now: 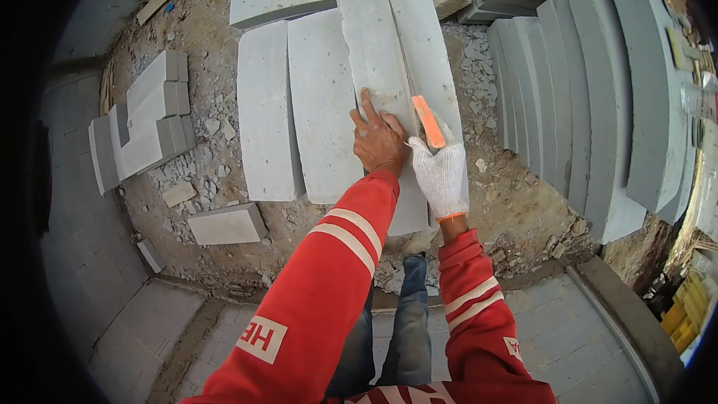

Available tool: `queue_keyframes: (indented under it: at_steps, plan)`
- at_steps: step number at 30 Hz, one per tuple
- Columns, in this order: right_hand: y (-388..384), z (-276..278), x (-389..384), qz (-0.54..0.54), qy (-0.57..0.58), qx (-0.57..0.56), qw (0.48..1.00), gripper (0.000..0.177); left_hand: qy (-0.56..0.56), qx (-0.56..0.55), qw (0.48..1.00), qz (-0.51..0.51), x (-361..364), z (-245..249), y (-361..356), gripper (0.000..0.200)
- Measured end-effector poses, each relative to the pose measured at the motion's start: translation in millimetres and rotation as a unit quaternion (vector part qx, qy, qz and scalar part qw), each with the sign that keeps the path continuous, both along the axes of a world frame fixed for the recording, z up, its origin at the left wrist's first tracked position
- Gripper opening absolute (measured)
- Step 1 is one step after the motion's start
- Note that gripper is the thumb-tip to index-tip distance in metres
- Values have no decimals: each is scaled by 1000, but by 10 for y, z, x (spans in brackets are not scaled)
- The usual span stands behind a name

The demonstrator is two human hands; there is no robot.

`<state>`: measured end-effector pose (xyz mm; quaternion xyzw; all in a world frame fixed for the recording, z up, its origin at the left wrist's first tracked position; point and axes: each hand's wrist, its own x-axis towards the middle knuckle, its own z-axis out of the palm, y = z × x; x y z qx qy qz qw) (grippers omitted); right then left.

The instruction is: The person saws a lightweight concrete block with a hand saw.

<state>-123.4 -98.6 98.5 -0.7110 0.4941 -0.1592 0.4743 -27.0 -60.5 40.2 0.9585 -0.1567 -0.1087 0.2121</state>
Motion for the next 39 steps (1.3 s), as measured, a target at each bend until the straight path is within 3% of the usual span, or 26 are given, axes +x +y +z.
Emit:
queue_keyframes:
  at_steps: [1, 2, 3, 7, 11, 13, 16, 17, 18, 19, 20, 21, 25, 28, 30, 33, 36, 39]
  plan:
    - [234, 227, -186, -21, 4, 20, 1000, 40, 3, 4, 1000, 0, 4, -16, 2, 62]
    - [425, 110, -551, 4, 43, 18, 999, 46, 6, 11, 1000, 2, -6, -27, 8, 62]
    - [609, 222, -678, -12, 8, -19, 1000, 43, 11, 10, 1000, 5, -8, -22, 9, 62]
    - [486, 341, -584, -21, 49, 25, 998, 39, 0, 7, 1000, 7, -33, -41, 7, 62]
    - [-233, -26, 382, -7, -35, -24, 999, 34, 51, 20, 998, -1, 6, 63, 20, 61]
    - [-742, 162, 977, 15, 16, 49, 999, 36, 27, 8, 1000, 2, 6, 12, -7, 62]
    - [-704, 192, 1065, 11, 20, 56, 998, 38, 8, -17, 1000, 6, 26, -34, 38, 63]
    - [-510, 90, 793, 12, -17, 24, 1000, 40, 11, -15, 1000, 11, -3, -60, 69, 63]
    - [-204, 81, 416, -22, -49, 73, 996, 46, 15, -18, 1000, 15, -15, -65, 52, 64]
    - [159, 8, -84, 14, -23, -1, 1000, 55, 46, 1, 999, 25, -10, -2, 41, 63]
    - [458, 183, -487, -4, 12, 72, 997, 58, 54, 1, 998, 32, -92, 17, 53, 63]
    - [678, 269, -797, 14, 24, 35, 999, 58, 43, 7, 999, 22, -122, 11, 59, 63]
    - [452, 413, -642, -9, 57, 135, 989, 56, 11, 32, 999, 4, -44, -14, 116, 63]
    - [198, 246, -276, 19, 52, 119, 991, 55, 9, 15, 1000, 1, -52, -20, 90, 62]
    - [232, 131, -162, 13, 8, 33, 999, 56, 39, 29, 999, 23, -9, 22, 63, 62]
    - [293, 355, -235, 5, 50, 139, 989, 57, 26, 42, 998, 24, -85, 78, 117, 62]
    - [883, 218, -922, -18, 13, 96, 995, 57, 14, 24, 999, 22, -16, 37, 61, 61]
    - [660, 249, -649, -4, -19, 66, 998, 56, 19, 25, 999, 25, -11, 30, 57, 60]
